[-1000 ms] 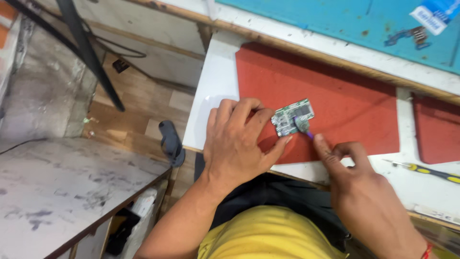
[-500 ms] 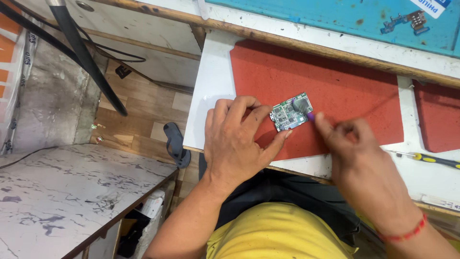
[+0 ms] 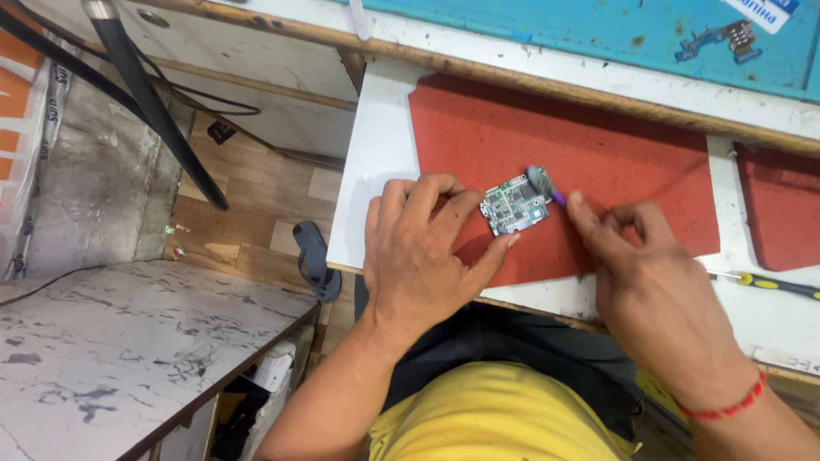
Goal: The person uses a hot air gun to heat a small circuit board placed on a red mat, then switches to a toothbrush to scrub the board's surface. The person holds the board steady with one hand while operating the tools with the other.
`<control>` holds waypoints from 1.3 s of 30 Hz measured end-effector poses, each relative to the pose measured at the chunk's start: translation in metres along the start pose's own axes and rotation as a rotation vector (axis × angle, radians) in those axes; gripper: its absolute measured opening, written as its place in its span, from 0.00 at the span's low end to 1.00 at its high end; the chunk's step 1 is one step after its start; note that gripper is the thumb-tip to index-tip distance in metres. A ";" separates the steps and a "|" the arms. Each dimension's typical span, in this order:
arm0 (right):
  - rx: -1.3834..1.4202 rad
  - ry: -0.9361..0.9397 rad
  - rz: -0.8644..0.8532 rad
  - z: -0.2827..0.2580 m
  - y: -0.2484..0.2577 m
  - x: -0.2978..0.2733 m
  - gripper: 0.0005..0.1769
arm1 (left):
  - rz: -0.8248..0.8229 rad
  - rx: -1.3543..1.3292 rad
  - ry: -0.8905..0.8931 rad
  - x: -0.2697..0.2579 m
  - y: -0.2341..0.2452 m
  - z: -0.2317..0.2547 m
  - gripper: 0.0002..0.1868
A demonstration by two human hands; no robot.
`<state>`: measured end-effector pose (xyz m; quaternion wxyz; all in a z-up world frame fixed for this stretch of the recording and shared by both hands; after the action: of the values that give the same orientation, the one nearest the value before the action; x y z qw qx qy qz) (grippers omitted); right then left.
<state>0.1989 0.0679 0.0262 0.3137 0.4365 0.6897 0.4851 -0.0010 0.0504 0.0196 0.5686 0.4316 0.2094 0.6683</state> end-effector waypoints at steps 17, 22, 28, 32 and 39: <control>0.021 0.026 -0.018 0.001 0.000 -0.007 0.34 | 0.012 0.024 -0.020 -0.002 0.000 0.003 0.23; 0.012 -0.058 -0.088 0.007 -0.003 -0.003 0.37 | 0.001 0.018 -0.028 -0.004 -0.001 0.003 0.23; 0.103 0.018 -0.021 -0.005 -0.005 -0.003 0.34 | -0.004 0.017 -0.028 -0.002 -0.001 0.002 0.24; 0.005 0.004 -0.060 -0.006 -0.003 0.002 0.37 | 0.001 0.020 -0.009 -0.002 0.000 0.003 0.26; -0.073 -0.014 -0.214 -0.007 -0.004 -0.017 0.37 | -0.038 -0.011 0.033 -0.001 0.001 -0.003 0.33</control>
<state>0.1989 0.0493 0.0249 0.3842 0.3519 0.7122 0.4704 -0.0037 0.0497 0.0182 0.5800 0.4131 0.2232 0.6656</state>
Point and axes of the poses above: each hand's wrist, its own x-axis towards the middle knuckle, its own y-axis out of the back of the hand, z = x × y, the point moved 5 cm from there along x, towards the middle knuckle, and after that the axes turned 1 degree about x, right-handed, at the moved point
